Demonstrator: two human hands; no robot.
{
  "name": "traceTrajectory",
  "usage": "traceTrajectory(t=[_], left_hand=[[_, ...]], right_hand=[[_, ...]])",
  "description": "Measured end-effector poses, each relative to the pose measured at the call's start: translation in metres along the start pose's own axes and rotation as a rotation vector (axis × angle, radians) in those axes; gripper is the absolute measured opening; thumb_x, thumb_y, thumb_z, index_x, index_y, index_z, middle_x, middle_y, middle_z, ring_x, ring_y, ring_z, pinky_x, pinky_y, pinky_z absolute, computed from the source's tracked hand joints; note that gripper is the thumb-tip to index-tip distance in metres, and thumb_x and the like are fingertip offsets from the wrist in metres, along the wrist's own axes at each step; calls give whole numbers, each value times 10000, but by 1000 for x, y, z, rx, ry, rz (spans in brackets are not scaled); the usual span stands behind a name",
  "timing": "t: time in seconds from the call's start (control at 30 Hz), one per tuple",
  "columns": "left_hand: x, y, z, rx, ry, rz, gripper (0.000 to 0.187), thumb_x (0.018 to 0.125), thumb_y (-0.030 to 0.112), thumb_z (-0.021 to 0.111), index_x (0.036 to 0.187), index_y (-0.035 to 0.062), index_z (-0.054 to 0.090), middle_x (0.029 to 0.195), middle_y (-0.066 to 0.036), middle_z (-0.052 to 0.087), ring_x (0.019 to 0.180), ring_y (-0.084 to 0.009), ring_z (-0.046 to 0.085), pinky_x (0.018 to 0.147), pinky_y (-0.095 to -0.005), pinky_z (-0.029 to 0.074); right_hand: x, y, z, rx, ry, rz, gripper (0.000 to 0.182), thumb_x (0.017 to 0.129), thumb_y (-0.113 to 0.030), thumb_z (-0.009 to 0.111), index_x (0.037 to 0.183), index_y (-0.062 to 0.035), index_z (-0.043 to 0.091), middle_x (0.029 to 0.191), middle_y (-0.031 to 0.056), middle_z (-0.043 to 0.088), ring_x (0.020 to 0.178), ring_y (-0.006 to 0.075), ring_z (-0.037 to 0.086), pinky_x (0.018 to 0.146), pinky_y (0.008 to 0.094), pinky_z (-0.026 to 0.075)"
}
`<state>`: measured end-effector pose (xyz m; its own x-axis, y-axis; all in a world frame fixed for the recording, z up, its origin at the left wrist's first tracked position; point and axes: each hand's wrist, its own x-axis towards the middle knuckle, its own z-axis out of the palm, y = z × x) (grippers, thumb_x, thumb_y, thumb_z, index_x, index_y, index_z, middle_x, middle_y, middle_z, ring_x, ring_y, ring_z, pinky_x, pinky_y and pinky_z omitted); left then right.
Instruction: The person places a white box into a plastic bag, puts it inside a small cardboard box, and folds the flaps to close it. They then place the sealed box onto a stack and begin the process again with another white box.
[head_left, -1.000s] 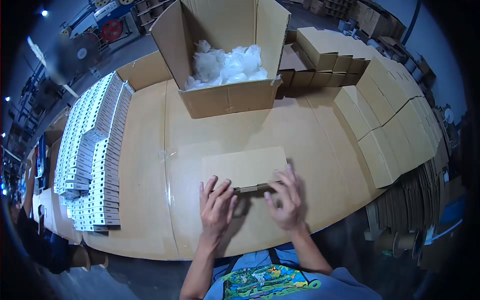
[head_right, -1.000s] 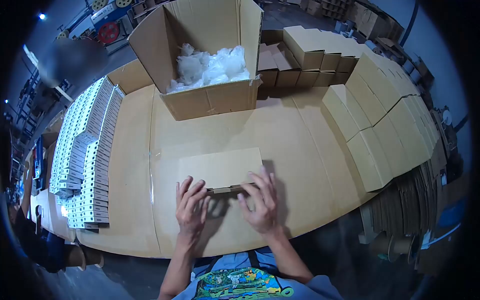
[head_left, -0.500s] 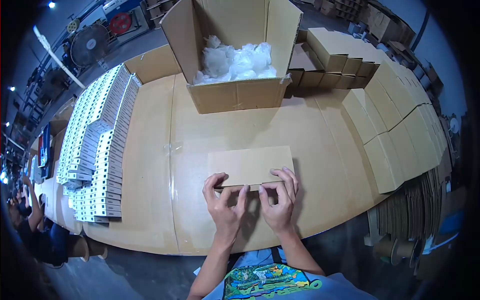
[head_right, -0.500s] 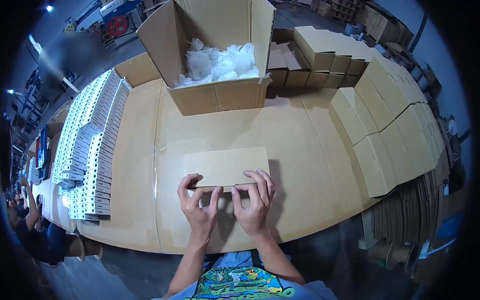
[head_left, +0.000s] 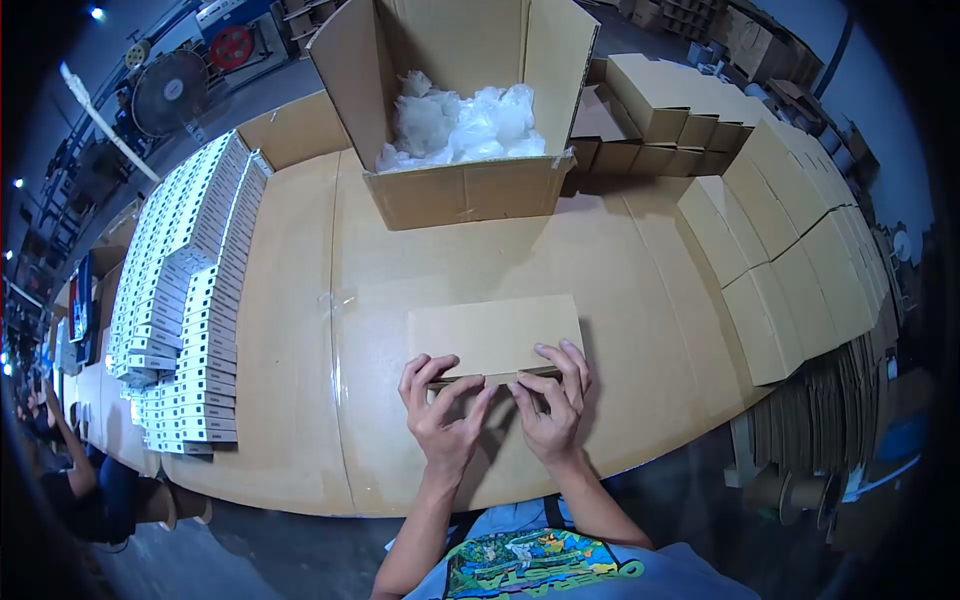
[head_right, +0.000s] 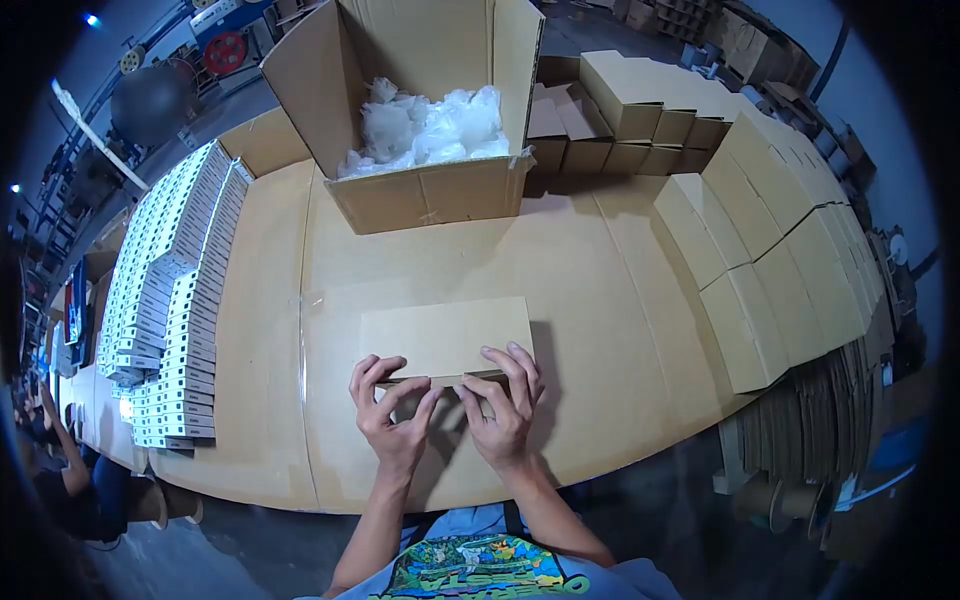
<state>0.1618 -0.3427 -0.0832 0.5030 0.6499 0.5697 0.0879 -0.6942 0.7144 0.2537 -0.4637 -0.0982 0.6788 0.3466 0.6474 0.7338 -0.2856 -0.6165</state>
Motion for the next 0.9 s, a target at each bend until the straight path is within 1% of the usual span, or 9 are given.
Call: traceTrajectory(t=[0.27,0.47,0.57,0.63,0.67,0.77,0.8,0.83,0.9], left_hand=[[6,-2,0,25,-11,113,219,673,64,899,833,105,756,1023,-30,702,1200,-310,546,1008,-457,454],[13,-14,5,60,15,189,279,692,93,919,811,91,667,894,-11,685,939,-258,597,916,-409,487],[22,-22,-3,48,-26,189,391,655,149,957,835,74,618,844,-25,657,844,-240,578,841,-388,512],[29,-25,-11,-4,-77,125,428,632,160,969,857,70,615,861,-32,647,830,-229,568,821,-395,515],[37,-25,-19,-46,-135,33,557,594,225,991,993,48,645,1017,-94,672,981,-261,615,881,-411,535],[65,-19,-34,-52,-168,21,771,574,274,1000,1203,29,627,1232,-165,638,1206,-306,591,984,-418,531],[63,-46,-31,-209,-351,-23,911,588,292,980,1355,25,565,1368,-187,585,1363,-338,502,1113,-446,454],[62,-57,-31,-159,-394,3,895,604,287,964,1360,24,564,1379,-181,579,1359,-337,505,1129,-451,434],[65,-70,-28,-70,-480,72,862,634,277,933,1370,23,560,1401,-170,567,1350,-335,510,1161,-461,394]], right_hand=[[1,0,6,-85,51,-71,193,766,-167,854,904,-147,721,1193,53,673,1246,327,533,1069,483,359],[18,10,3,-144,53,-106,372,668,-248,916,820,-116,603,1044,25,694,1045,256,596,950,407,403],[26,21,-4,-37,4,-17,432,622,-290,940,837,-115,609,1028,29,699,1037,255,594,918,403,417],[39,27,-17,-42,-115,-12,536,558,-325,980,881,-101,616,1195,103,651,1098,289,583,966,426,447],[50,25,-20,-12,-134,-13,555,548,-328,987,891,-96,618,1246,123,627,1131,303,577,992,433,449],[70,37,-26,191,-248,54,664,521,-326,1007,985,-76,604,1374,185,533,1290,360,519,1096,456,426],[68,50,-19,314,-284,106,681,527,-325,1007,1009,-76,595,1368,185,537,1308,361,510,1100,457,422],[66,62,-16,434,-321,154,698,533,-324,1006,1032,-75,587,1363,185,542,1325,362,502,1105,457,419],[59,68,-12,329,-318,101,746,561,-310,1006,1102,-71,551,1368,190,541,1325,355,503,1110,448,415]])
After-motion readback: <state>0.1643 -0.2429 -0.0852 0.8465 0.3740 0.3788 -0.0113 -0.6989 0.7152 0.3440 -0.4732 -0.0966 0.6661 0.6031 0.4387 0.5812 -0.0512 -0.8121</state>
